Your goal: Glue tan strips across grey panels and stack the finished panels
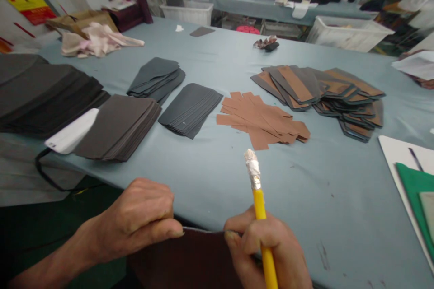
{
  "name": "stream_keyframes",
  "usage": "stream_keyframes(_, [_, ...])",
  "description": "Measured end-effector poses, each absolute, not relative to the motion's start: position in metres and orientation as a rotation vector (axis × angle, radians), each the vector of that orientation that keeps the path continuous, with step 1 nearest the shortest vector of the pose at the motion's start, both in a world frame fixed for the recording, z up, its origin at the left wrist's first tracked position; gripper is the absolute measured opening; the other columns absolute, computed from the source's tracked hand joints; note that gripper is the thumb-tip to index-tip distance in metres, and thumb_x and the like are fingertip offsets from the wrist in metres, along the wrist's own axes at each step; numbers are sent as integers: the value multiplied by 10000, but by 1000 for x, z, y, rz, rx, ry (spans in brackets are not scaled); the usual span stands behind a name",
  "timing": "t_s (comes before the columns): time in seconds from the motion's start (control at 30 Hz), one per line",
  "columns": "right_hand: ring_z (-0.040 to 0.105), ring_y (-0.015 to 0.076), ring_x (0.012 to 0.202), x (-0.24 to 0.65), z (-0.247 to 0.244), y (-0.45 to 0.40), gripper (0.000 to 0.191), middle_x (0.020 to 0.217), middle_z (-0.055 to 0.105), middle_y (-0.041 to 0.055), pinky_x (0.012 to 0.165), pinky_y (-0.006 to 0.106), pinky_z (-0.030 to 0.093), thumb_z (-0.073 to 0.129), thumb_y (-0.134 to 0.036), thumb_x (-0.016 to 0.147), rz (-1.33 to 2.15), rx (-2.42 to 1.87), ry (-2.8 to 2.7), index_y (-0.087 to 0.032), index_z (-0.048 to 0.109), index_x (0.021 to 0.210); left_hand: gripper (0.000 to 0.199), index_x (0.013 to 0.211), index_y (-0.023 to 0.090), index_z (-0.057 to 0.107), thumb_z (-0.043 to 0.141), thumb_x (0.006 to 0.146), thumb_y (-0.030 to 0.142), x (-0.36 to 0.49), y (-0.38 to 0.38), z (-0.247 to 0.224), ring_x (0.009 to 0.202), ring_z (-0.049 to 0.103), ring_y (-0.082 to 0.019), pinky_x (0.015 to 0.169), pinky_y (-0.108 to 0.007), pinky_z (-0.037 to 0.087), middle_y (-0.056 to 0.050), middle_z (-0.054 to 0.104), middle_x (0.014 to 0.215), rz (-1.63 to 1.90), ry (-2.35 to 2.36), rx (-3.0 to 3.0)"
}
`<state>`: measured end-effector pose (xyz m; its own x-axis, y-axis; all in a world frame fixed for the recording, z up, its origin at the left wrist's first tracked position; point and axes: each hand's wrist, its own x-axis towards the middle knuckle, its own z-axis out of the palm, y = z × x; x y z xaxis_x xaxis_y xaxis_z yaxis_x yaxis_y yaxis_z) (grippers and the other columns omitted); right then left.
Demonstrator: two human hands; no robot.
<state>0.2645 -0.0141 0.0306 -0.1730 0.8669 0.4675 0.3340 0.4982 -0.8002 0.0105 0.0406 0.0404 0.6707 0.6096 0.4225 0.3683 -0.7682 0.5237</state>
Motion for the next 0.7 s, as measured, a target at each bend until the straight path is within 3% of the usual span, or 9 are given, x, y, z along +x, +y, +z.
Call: stream_keyframes(0.7, [584,103,545,270,23,-13,313,754,697,-58,536,224,477,567,-8,933,702,-1045,-1711,-295,442,943,598,650,230,397,394,1069,657,0,38,31,460,366,-100,481,-307,237,71,412,515,877,796,2484])
